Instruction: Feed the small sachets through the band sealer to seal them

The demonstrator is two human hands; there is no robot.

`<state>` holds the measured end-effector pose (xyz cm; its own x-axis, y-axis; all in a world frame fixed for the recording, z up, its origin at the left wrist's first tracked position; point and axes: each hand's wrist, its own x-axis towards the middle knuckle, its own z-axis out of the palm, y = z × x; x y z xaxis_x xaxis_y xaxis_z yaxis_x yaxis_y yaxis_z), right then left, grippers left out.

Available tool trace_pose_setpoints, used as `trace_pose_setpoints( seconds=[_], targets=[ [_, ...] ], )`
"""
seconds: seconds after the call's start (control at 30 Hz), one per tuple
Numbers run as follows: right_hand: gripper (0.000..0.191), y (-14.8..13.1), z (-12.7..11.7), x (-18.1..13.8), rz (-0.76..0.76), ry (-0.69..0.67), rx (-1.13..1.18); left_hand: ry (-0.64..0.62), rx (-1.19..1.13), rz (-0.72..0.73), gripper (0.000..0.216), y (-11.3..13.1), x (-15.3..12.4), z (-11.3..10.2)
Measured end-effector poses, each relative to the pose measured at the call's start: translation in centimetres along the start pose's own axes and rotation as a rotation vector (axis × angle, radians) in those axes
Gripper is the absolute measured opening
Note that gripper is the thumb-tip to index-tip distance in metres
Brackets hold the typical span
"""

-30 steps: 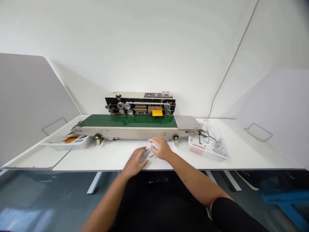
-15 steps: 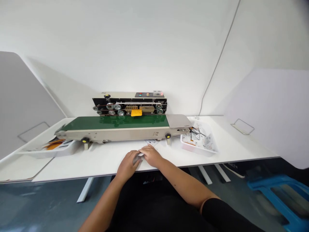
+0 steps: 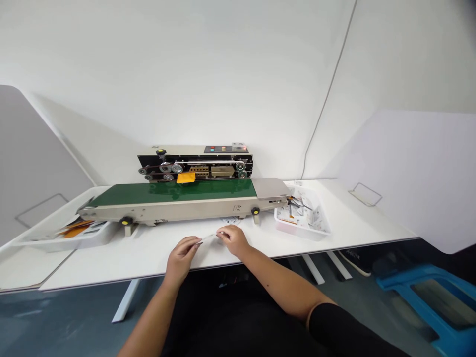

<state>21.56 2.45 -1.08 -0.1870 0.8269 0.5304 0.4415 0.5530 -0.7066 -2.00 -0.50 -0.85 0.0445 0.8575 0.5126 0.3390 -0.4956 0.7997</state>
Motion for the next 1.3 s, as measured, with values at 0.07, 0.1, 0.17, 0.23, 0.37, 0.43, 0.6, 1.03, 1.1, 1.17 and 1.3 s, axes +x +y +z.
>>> trace_pose_setpoints(
  seconds=[0.07,0.1,0.17,0.23,0.37,0.43,0.6,1.03,1.1,1.17,1.3],
  targets=[
    [0.021,0.4,0.1,0.0,0.1,-0.011,0.163,-0.034,0.037,0.035,0.026,-0.6,0.0,-0.1],
    [0.026,0.5,0.1,0.0,0.137,-0.028,0.26,-0.055,0.054,0.053,0.027,-0.8,0.1,-0.2],
    [0.038,0.8,0.1,-0.1,0.182,-0.089,0.453,-0.092,0.084,0.09,0.028,-0.9,0.1,-0.2],
    [0.052,1.0,0.2,-0.2,0.202,-0.153,0.564,-0.155,0.117,0.132,0.029,-0.5,0.1,-0.1],
    [0.056,1.1,0.4,-0.3,0.229,-0.157,0.559,-0.389,0.144,0.208,0.029,0.9,-0.3,0.4],
    [0.057,1.0,0.5,-0.3,0.253,-0.134,0.589,-0.414,0.13,0.202,0.031,1.5,-0.4,0.5],
    [0.055,0.7,0.4,-0.4,0.301,-0.143,0.579,-0.241,0.0,0.069,0.033,1.7,-0.5,0.4],
    [0.043,0.3,0.0,-0.6,0.256,-0.261,0.442,-0.156,-0.083,-0.098,0.035,0.7,-0.2,0.7],
    [0.041,-0.3,-0.3,-0.6,0.229,-0.278,0.413,-0.175,-0.072,-0.137,0.037,0.7,-0.1,0.8],
    [0.038,-0.7,-0.6,-0.7,0.189,-0.305,0.381,-0.229,-0.081,-0.182,0.038,0.7,0.0,0.9],
    [0.037,-1.0,-0.9,-0.8,0.137,-0.385,0.404,-0.296,-0.121,-0.242,0.033,0.7,-0.1,0.9]
  ],
)
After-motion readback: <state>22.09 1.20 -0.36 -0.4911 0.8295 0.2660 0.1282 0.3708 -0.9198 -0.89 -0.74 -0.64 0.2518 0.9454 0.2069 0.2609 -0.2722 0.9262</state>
